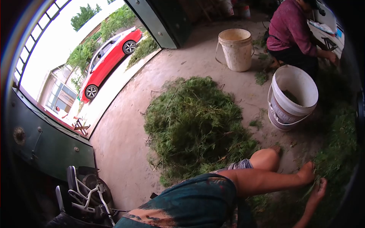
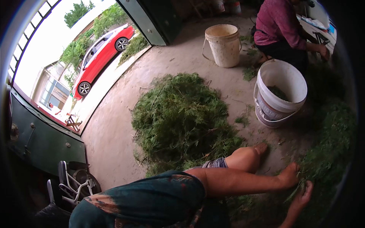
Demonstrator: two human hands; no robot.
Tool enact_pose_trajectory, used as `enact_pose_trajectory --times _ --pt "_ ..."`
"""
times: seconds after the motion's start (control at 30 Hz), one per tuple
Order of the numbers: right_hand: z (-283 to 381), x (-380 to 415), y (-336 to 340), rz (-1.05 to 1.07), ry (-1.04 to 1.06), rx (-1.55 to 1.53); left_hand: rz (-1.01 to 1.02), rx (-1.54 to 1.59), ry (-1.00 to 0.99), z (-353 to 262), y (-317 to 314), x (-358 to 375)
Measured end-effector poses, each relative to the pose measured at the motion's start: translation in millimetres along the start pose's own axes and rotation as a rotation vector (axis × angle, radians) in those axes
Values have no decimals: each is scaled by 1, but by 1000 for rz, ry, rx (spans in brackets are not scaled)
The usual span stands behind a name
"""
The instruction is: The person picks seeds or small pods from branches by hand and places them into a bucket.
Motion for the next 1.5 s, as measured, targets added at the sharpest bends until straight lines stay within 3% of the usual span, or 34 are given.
enact_pose_trajectory --times 0.07,0.13,0.17,0.23,0.3,0.37,0.4,0.47,0.6,0.67,0.73,0.83,0.87,0.97,1.07,1.17,1.23,1.27,1.37,1.4,1.47,1.5 --pt "18 3 2 1 -2 177 -12 14 69 -8 -1 4" --pt "15 5 0 -8 71 206 -152 163 312 -18 3 12" --pt "13 5 -1 -23 144 232 -154 164 315 -16 5 9" --pt "0 3 -6 -70 105 182 48 200 338 -16 5 2" --pt "-9 0 -7 -110 67 132 18 63 329 -33 12 6" --pt "-13 -2 -3 -106 84 -111 -8 -69 323 -34 13 6" --pt "-8 -1 -4 -98 86 -110 27 30 328 -27 10 0" --pt "8 1 -6 -139 162 186 46 130 335 -18 8 -4" --pt "-21 -6 -1 -96 170 199 128 -70 307 -4 0 -9" --pt "-59 -9 1 -111 96 -240 160 -112 265 -12 6 -9" --pt "34 10 6 41 -250 -338 119 109 453 -47 22 1" --pt "124 19 -4 -165 -304 -662 -26 212 474 -21 14 -6" --pt "116 17 -4 -160 -304 -661 -31 214 475 -26 18 -5" --pt "64 10 -3 -168 -334 -742 -4 214 398 -40 27 -3" --pt "101 10 -8 -146 -414 -549 -43 316 377 -27 26 -12" --pt "88 10 -17 -90 -487 -507 -43 199 209 -17 20 -16" --pt "88 8 -21 -88 -473 -497 -11 242 -67 -5 16 -23" --pt "88 8 -23 -88 -465 -493 -10 241 -67 4 11 -26" --pt "87 7 -27 -94 -444 -479 -25 511 -294 16 2 -26" --pt "87 7 -29 -100 -444 -478 -27 587 -202 20 1 -26" --pt "95 6 -29 -258 -110 -413 -24 659 -109 24 -4 -26" --pt "58 2 -29 -262 -111 -413 -68 706 -37 22 -6 -23"
Point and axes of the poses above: each hand's wrist, its own x-axis away from the middle knuckle, its own y-axis out of the back of the hand, z = x × y, the point moved 3 cm from there along -x, towards the middle knuckle, and after that the axes turned 13 degrees about x, right-handed, at the moved point
